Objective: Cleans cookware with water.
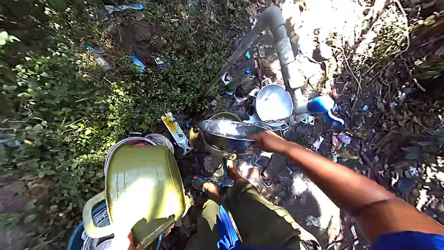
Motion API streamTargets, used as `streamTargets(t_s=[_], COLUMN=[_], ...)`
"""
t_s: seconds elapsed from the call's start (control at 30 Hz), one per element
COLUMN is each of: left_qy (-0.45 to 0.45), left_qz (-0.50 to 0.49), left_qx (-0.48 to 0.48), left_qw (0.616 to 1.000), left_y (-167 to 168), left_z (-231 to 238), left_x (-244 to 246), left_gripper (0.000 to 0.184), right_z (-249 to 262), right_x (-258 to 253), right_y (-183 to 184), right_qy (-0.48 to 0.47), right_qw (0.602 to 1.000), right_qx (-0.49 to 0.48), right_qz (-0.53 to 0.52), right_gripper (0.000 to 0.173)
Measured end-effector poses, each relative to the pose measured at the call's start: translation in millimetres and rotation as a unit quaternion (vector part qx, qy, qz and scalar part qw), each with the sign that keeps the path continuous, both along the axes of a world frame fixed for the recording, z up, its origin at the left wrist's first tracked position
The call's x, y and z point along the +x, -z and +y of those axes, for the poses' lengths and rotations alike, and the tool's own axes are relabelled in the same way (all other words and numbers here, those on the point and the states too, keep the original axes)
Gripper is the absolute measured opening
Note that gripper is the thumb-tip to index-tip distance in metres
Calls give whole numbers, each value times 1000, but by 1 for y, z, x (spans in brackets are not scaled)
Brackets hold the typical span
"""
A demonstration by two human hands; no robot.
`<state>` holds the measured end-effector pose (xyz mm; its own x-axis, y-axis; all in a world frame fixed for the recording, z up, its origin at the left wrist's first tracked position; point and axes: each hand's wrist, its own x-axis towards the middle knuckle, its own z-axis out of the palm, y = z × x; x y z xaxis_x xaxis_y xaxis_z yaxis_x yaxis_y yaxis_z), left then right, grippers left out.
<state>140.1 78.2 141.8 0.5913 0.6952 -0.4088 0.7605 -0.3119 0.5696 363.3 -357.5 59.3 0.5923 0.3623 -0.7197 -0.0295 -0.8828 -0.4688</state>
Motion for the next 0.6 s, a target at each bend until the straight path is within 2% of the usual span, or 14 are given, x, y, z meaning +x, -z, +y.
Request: streamTargets(t_s=[0.03,0.07,0.17,0.23,0.3,0.43,0.5,0.6], left_qy=[-25,-40,-11,-20,30,186,254,348], left_qz=[-18,6,135,87,7,37,50,99], left_qx=[-13,-9,-6,-29,-79,-49,-53,-58], left_qw=[999,999,991,996,996,981,964,930], left_y=[4,6,11,28,51,79,85,88], left_z=[-6,-13,-36,-51,-63,-101,-128,-167], left_x=[6,13,40,60,79,129,153,182], left_gripper=[35,39,48,44,34,35,34,32], right_z=[0,0,9,20,27,31,30,25], right_x=[19,34,61,72,78,87,89,96], right_y=[3,7,23,22,18,28,38,35], right_qy=[21,37,31,-29,-108,-264,-300,-286], right_qw=[1000,999,999,997,990,962,948,940], right_qx=[22,40,7,-41,-58,27,87,164], right_qz=[3,1,-42,-56,-67,-57,-61,-89], right_gripper=[33,33,43,51,54,57,49,46])
